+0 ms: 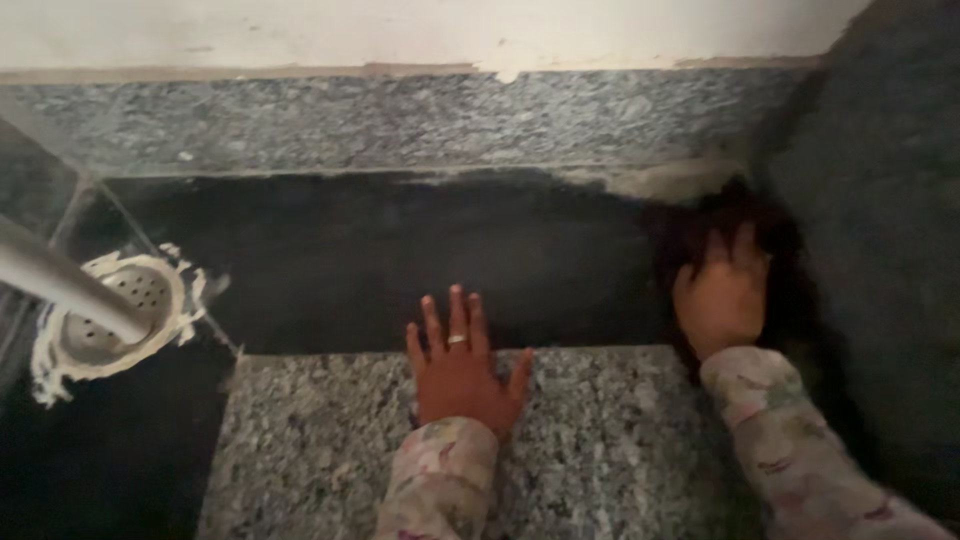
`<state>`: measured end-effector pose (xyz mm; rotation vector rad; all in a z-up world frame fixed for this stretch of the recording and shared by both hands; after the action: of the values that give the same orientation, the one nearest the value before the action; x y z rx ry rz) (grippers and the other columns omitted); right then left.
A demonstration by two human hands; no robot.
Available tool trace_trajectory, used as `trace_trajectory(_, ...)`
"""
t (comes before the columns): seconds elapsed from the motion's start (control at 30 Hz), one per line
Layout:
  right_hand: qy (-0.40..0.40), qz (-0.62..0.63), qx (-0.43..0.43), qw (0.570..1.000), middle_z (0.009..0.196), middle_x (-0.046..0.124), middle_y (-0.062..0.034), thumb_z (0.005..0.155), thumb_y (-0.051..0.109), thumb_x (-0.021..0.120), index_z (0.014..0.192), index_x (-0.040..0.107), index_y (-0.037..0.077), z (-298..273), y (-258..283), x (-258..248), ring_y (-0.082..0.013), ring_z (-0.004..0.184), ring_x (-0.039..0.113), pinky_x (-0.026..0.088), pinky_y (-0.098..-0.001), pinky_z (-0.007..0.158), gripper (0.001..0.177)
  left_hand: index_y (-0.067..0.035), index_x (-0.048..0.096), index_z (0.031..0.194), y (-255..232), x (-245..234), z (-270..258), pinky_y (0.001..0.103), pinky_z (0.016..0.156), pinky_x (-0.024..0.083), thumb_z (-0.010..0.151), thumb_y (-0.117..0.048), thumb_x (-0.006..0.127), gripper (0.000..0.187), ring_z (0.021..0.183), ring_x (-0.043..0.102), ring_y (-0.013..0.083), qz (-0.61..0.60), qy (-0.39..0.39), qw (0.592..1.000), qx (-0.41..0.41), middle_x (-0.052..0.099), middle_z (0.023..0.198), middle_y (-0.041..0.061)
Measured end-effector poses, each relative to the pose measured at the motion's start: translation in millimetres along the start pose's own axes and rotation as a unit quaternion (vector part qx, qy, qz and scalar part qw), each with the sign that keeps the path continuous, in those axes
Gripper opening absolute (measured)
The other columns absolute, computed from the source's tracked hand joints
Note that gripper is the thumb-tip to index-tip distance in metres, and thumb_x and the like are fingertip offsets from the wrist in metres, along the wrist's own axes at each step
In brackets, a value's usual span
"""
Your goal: The person wipes the dark granite floor under a sink with a maroon cloth, then wipes the granite countertop and the wooden cabinet door. The task involves cleaning the floor, the sink area, and the cabinet exterior.
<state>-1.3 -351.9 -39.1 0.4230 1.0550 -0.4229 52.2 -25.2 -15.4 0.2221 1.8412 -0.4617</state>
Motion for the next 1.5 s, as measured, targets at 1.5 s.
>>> trace_trajectory(1.5, 0.026, 0.236, -0.268, 0.934, 0.151, 0.049, -0.0233, 0.079, 0.008, 0.071, 0.133, 0.065, 0.005, 8.2, 168.9, 9.0, -0.0487, 0.136, 0.046, 0.033, -0.052, 0.119, 0.055, -0.008, 0.024, 0.161, 0.2, 5.0, -1.5, 0.06, 0.117, 0.006, 0.099, -0.047, 0.035, 0.074, 0.156, 0.003, 0.0446, 0.005, -0.121, 0.992, 0.029, 0.012, 0.171, 0.013)
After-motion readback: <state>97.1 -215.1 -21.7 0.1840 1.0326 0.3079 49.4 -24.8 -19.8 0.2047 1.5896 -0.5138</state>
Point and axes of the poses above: each hand's wrist, its own z-axis towards the middle knuckle, its own x-axis out of the palm, y = z × x, the point moved 6 cm from there along z, towards the middle knuckle
